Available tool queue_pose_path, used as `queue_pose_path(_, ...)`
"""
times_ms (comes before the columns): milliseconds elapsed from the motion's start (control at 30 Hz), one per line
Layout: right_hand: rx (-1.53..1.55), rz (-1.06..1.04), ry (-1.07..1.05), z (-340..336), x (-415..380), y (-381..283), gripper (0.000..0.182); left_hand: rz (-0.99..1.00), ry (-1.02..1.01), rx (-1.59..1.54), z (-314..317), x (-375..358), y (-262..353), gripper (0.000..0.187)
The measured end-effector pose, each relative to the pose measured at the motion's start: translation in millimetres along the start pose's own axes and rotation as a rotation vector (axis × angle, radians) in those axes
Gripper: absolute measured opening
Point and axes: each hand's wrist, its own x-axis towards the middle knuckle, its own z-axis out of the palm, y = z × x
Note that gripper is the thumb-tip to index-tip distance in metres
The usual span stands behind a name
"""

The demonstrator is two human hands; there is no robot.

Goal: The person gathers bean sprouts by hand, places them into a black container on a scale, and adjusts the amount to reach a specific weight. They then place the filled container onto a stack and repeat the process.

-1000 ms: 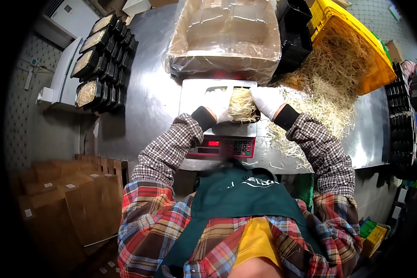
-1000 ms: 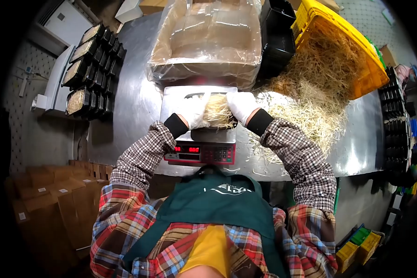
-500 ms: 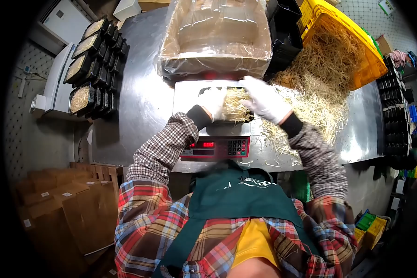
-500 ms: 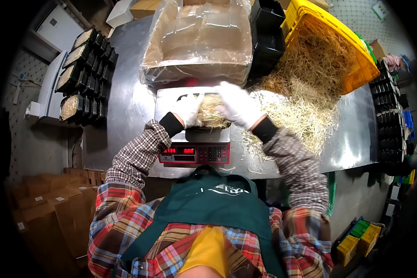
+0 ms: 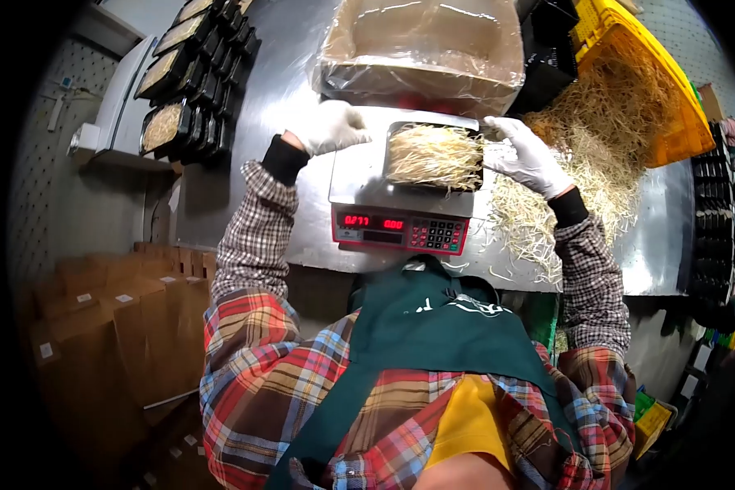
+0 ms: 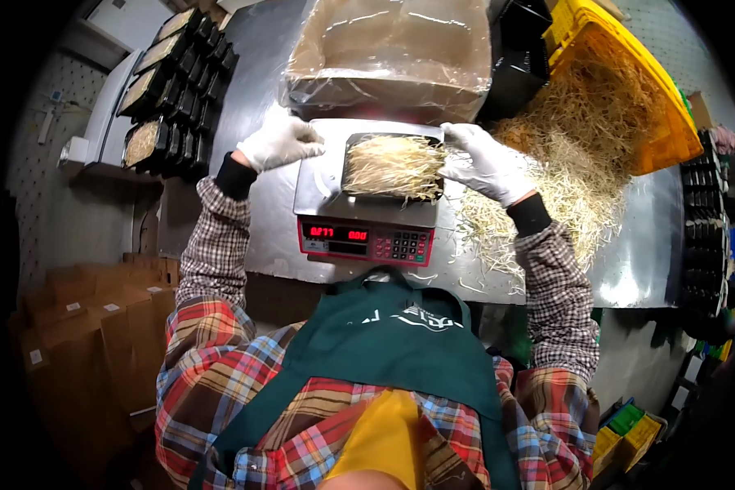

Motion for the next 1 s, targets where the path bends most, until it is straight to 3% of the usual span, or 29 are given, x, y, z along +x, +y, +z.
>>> queue_pose_path(67,-0.111,-0.008,0.001,11.0,0.2,8.1,0.098,-0.089,-0.024,0.176,-7.7,3.3,3.0,0.047)
queue_pose_path(100,-0.129,0.015,-0.034,19.5,2.3,16.0,0.114,0.443,0.39,0.601,13.8,18.4,-28.3,0.059)
queue_pose_path(167,-0.188,0.014,-0.025,28.1,6.3,6.4,0.12,0.605,0.564,0.64,52.9,35.3,-38.3,0.082)
queue_pose_path(200,-0.231,0.032,-0.025,31.5,8.0,4.6,0.121,0.222,0.321,0.263,75.3,38.1,-9.0,0.092)
queue_pose_path(300,-0.238,0.164,-0.1,45.8,11.9,15.0,0.115,0.328,0.334,0.175,90.7,29.7,54.0,0.107)
queue_pose_path(333,-0.328,0.248,-0.134,36.5,14.7,-11.2,0.093,0.412,0.372,0.187,103.3,36.0,59.1,0.103)
queue_pose_path(400,-0.322,0.076,-0.012,57.2,5.5,20.0,0.058,0.406,0.321,0.132,118.8,45.9,64.1,0.098)
queue_pose_path(467,-0.45,0.002,0.051,61.8,1.5,15.0,0.028,0.476,0.401,0.194,136.1,61.5,57.6,0.08)
queue_pose_path(500,-0.348,-0.009,0.096,69.6,1.7,24.5,0.014,0.49,0.403,0.174,131.9,57.1,61.6,0.079)
queue_pose_path(567,-0.27,0.068,0.092,54.8,-0.5,16.1,0.013,0.497,0.409,0.18,126.8,50.5,65.3,0.08)
queue_pose_path(667,-0.174,0.146,0.01,18.3,-10.7,15.2,0.013,0.482,0.381,0.187,136.0,56.5,56.2,0.087)
queue_pose_path(700,-0.26,0.064,0.048,2.8,-18.6,23.7,0.014,0.478,0.382,0.188,138.2,59.1,55.0,0.086)
queue_pose_path(733,-0.236,0.111,0.087,-7.6,-27.1,38.6,0.017,0.473,0.387,0.189,140.4,60.6,54.4,0.085)
queue_pose_path(800,-0.59,0.335,-0.21,-30.0,-41.2,75.6,0.028,0.476,0.384,0.184,140.5,59.4,57.1,0.082)
queue_pose_path(833,-0.738,0.503,-0.348,-43.8,-34.6,42.1,0.047,0.486,0.376,0.18,135.7,56.5,61.4,0.08)
queue_pose_path(933,-0.327,0.055,0.121,-14.5,-33.6,23.7,0.071,0.489,0.365,0.178,134.5,58.8,61.7,0.074)
queue_pose_path(1000,-0.14,-0.134,0.234,18.7,-14.9,-12.7,0.074,0.476,0.329,0.177,131.1,57.2,64.9,0.068)
